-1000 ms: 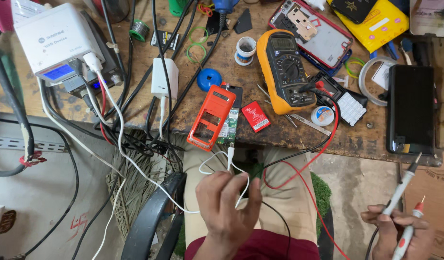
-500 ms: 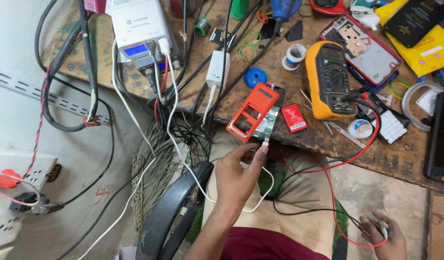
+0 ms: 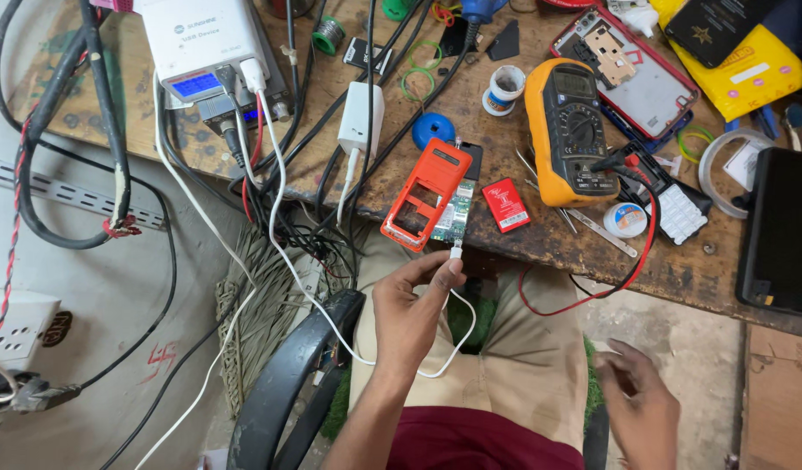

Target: The person connects a USB cable to a power source and an orange mobile phone casing containing a circuit board. They use a multimeter to test the board, then apply flux and solder a component using a soldering iron and tweezers.

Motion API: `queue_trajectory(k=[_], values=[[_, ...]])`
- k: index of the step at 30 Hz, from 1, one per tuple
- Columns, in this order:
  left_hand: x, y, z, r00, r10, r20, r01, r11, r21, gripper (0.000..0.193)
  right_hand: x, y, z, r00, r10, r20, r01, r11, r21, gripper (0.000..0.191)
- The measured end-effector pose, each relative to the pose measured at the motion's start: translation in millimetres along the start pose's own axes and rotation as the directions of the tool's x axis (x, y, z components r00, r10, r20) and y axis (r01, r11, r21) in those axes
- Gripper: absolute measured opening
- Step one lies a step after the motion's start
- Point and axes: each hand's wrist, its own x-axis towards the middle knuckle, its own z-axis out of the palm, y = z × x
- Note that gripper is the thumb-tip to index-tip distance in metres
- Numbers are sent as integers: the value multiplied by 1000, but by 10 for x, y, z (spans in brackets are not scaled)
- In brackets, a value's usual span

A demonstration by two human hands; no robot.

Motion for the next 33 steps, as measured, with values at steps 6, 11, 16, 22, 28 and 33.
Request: queue_trajectory(k=[6, 11, 16, 22, 28, 33], values=[[-8, 29, 23, 1000, 3, -17, -3, 1000, 2, 34, -179, -773, 336, 999, -48, -8, 48, 997, 62, 36], [-79, 118, -1, 986, 143, -84, -119, 963, 243, 31, 379, -450, 433, 980, -167, -112, 141, 967, -213, 80], [-352, 224, -31, 796, 603, -61, -409, 609, 679, 22, 1055, 289, 848, 902, -432, 4, 423, 882, -205, 60], [-695, 131, 61, 768, 641, 17, -564, 663, 493, 15, 1393, 421, 939, 880, -475, -6, 452, 842, -294, 40], [-656, -158, 544, 894, 110, 434, -297, 871, 392, 50, 205, -523, 56, 984, -174, 47, 178, 979, -97, 23], [-711, -303, 846, 523, 622, 583, -695, 707, -131, 19, -612, -1319, -386, 842, -469, 266, 398, 873, 282, 45]])
